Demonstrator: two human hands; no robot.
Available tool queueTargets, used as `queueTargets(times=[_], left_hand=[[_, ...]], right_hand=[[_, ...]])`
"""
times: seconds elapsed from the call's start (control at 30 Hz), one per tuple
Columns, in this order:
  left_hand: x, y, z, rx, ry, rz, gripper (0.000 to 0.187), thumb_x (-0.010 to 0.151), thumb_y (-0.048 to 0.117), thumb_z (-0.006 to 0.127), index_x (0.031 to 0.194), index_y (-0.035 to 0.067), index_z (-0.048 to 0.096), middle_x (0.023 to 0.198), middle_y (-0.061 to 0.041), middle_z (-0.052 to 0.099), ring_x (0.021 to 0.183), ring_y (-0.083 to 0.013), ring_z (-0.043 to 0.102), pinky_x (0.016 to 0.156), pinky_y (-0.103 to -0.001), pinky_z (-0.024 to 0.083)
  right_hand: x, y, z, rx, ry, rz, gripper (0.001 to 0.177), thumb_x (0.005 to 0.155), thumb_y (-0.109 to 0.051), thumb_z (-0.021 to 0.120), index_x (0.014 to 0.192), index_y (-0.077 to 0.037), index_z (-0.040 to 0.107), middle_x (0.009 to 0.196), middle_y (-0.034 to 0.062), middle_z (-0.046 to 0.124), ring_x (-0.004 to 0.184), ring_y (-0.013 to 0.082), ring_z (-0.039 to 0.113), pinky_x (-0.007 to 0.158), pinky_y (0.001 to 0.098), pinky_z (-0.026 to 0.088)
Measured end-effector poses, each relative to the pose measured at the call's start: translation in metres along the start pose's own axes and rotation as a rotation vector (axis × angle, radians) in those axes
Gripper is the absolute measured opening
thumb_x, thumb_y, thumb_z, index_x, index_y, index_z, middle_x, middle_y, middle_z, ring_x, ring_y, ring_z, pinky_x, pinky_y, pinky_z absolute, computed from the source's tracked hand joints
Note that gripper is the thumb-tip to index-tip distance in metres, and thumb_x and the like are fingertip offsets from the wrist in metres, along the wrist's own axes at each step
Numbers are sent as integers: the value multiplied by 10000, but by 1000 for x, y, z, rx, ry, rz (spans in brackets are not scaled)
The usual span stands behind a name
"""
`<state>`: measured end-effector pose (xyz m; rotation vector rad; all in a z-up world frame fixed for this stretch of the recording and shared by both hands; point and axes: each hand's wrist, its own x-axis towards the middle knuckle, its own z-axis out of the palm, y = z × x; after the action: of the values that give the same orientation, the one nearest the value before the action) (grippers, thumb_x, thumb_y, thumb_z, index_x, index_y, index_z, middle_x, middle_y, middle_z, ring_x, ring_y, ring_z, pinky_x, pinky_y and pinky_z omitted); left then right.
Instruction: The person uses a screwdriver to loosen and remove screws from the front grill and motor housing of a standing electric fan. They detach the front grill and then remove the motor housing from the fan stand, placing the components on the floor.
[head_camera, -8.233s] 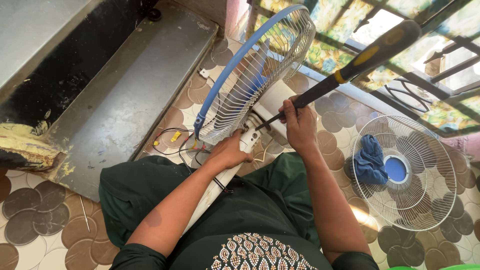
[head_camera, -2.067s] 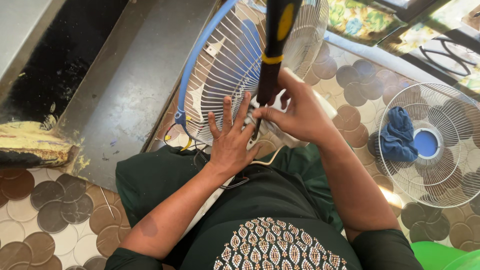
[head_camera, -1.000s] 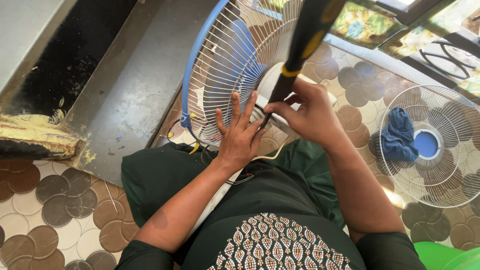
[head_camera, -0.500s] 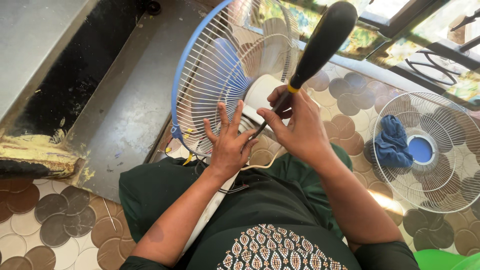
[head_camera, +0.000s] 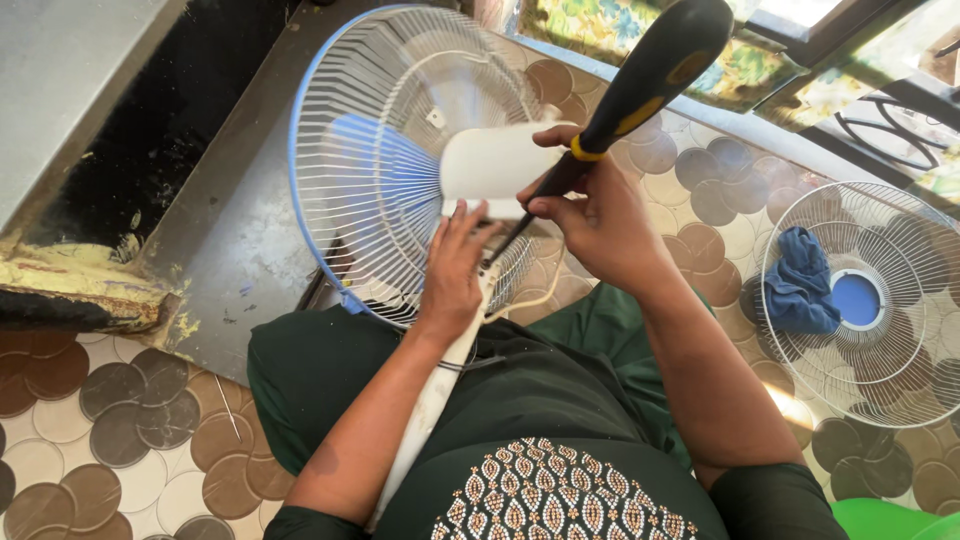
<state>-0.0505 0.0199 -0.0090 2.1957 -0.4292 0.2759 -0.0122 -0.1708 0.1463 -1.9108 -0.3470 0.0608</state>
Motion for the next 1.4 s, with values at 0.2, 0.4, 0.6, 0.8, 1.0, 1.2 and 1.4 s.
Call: queueTargets(times=[0.2, 0.4, 0.6, 0.8, 1.0, 1.2, 1.4], left_hand=[[-10, -29, -4, -276, 82, -144, 621, 835, -156, 491, 1398, 89, 583, 1632, -210, 343, 1503, -388, 352, 1152, -416, 382], [-37, -78, 28, -303, 175, -241, 678, 810, -118, 459, 1467, 46, 464, 1444, -198, 576, 1383, -331, 540, 1163, -403, 420], [-43, -135, 55, -453, -10, -872, 249, 989, 207, 621, 1137, 27, 709, 1007, -136, 777, 906, -228, 736, 827, -327, 561], [-45, -126, 45, -620, -235, -929, 398, 906, 286, 700, 1202, 20, 687, 1021, -112, 764, 879, -182, 723, 786, -322, 572], [-40, -104, 32, -1040, -535, -988, 682, 838, 354, 781, 1338, -47, 550, 1090, -177, 699, 897, -252, 691, 773, -379, 564], [-25, -87, 30, -457, -519, -780, 720, 783, 439, 777, 1313, 11, 545, 1159, -194, 712, 1053, -307, 707, 922, -414, 534], [6, -81, 6, -260, -658, -719, 713, 761, 429, 747, 1275, -22, 545, 1145, -242, 705, 1080, -361, 701, 927, -417, 533]], right_hand=[[14, 37, 44, 31, -80, 109, 485, 877, 81, 706, 1314, -43, 536, 992, 73, 757, 1023, 164, 742, 842, 323, 581], [12, 86, 62, 121, 30, 54, 315, 956, 64, 705, 1228, 21, 551, 1069, 103, 703, 1065, 178, 739, 897, 313, 614], [22, 89, 51, 46, 83, 91, 339, 951, -20, 707, 1232, 19, 523, 1075, 94, 708, 1050, 151, 735, 823, 290, 628], [50, 87, 52, -53, 90, 26, 352, 985, -81, 757, 1243, 24, 542, 1106, 104, 696, 1037, 151, 717, 807, 301, 653], [76, 90, 53, -31, -44, 80, 344, 992, -71, 738, 1261, 13, 540, 1090, 88, 700, 1009, 147, 723, 800, 302, 648], [82, 107, 49, 136, 28, 53, 342, 1021, -29, 711, 1297, 10, 512, 1098, 83, 660, 1009, 147, 714, 864, 318, 658], [84, 129, 23, 290, 190, 41, 294, 1114, -37, 676, 1342, -6, 493, 1119, 92, 657, 1024, 173, 714, 924, 333, 636]])
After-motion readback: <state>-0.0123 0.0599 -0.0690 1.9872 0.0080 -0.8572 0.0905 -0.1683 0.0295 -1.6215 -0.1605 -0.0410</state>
